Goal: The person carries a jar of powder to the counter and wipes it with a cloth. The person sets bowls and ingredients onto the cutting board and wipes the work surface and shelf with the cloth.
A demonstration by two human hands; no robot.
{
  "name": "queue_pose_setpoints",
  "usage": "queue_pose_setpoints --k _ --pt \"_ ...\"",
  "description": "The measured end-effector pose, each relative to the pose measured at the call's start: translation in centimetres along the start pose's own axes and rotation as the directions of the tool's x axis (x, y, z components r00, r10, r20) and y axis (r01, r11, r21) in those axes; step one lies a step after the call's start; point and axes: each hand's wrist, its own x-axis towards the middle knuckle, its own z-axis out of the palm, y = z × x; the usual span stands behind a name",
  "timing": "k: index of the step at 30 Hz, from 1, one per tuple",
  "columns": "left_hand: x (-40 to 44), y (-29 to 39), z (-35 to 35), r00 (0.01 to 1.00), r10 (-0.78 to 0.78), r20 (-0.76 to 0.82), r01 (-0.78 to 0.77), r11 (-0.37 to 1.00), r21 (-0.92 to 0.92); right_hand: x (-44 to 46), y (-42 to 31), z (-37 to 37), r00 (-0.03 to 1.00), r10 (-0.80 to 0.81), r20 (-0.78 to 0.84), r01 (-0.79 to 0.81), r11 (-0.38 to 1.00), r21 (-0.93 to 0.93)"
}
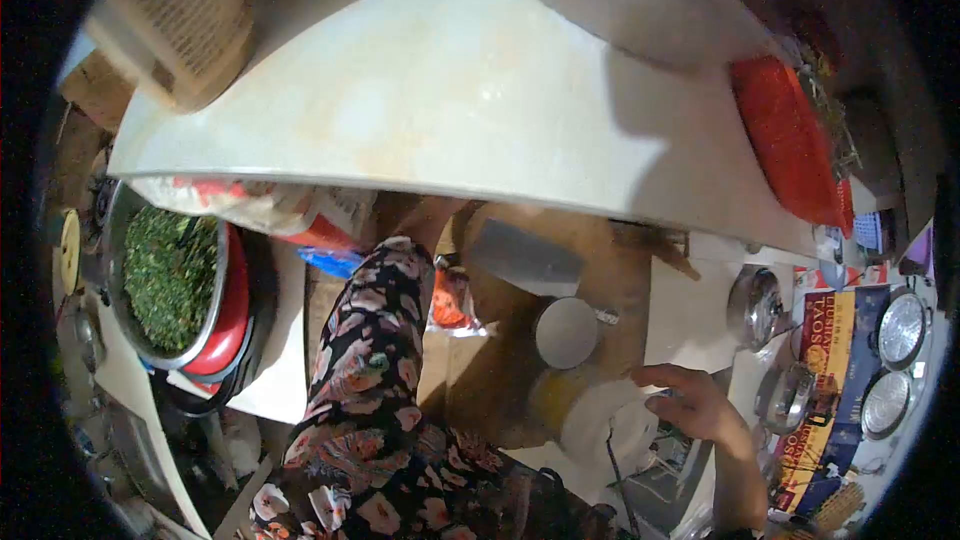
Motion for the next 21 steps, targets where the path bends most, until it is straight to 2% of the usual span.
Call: queue_pose_setpoints --k 3,4,6,7,8,9,10,11,12,14,16,17,19,20,21 --pt "-1.6 -1.1 1.4 0.997 0.080 0.015 -0.080 0.996 0.039 2.1 -1.4 -1.1 0.998 -0.049 0.050 0.054 0.993 -0.108" --pt "-2.7 -1.9 1.9 0.993 0.120 -0.012 -0.119 0.990 0.071 3.3 -1.2 -1.1 0.974 -0.228 -0.003 0.222 0.952 -0.212" --pt "-4.7 -2.5 2.9 0.977 0.205 -0.055 -0.197 0.973 0.117 6.6 -2.6 -1.7 0.995 -0.097 -0.017 0.098 0.989 0.108" --pt "-5.6 -2.3 2.2 0.972 0.232 -0.036 -0.227 0.968 0.104 9.0 -2.6 -1.5 0.999 -0.040 -0.033 0.050 0.896 0.440" --pt "-6.5 -1.0 -0.9 0.973 0.198 0.123 -0.198 0.980 -0.012 11.7 -2.6 -1.3 0.999 0.015 -0.030 0.011 0.697 0.717" --pt "-6.9 -0.7 -1.9 0.973 0.198 0.119 -0.197 0.980 -0.018 14.5 -3.7 -1.3 0.987 0.155 -0.029 -0.089 0.698 0.711" --pt "-7.2 -0.7 -2.5 0.963 0.199 0.182 -0.206 0.978 0.019 16.9 -4.7 -0.8 0.957 0.290 -0.026 -0.189 0.687 0.702" --pt "-7.3 -0.9 -3.0 0.950 0.197 0.241 -0.218 0.974 0.061 19.3 -3.5 0.7 0.963 0.050 -0.265 0.004 0.980 0.200" --pt "-7.4 -1.6 -1.9 0.967 0.184 0.175 -0.189 0.982 0.009 21.4 -2.8 1.9 0.903 -0.281 -0.324 0.141 0.909 -0.393" --pt "-7.5 -1.1 -2.7 0.975 0.154 0.160 -0.167 0.984 0.070 23.6 -6.1 3.7 0.811 -0.544 -0.215 0.207 0.611 -0.764" --pt "-7.7 -0.3 -2.9 0.977 0.094 0.192 -0.123 0.982 0.144 28.3 -5.8 4.8 0.688 -0.722 -0.080 0.140 0.239 -0.961" --pt "-7.9 -0.5 -2.5 0.983 0.129 0.131 -0.147 0.979 0.143 29.7 -5.4 4.8 0.697 -0.714 -0.074 0.146 0.241 -0.959" --pt "-7.5 -1.6 0.2 0.990 0.138 0.009 -0.138 0.983 0.119 32.9 -4.9 4.8 0.765 -0.641 -0.059 -0.029 0.058 -0.998" --pt "-7.7 -1.3 -0.3 0.993 0.119 0.006 -0.119 0.986 0.117 35.1 -3.4 4.8 0.760 -0.624 -0.181 -0.071 0.197 -0.978" --pt "-7.6 -0.3 -1.2 0.996 0.031 0.082 -0.049 0.969 0.240 35.4 -2.8 4.5 0.769 -0.613 -0.182 -0.065 0.207 -0.976"
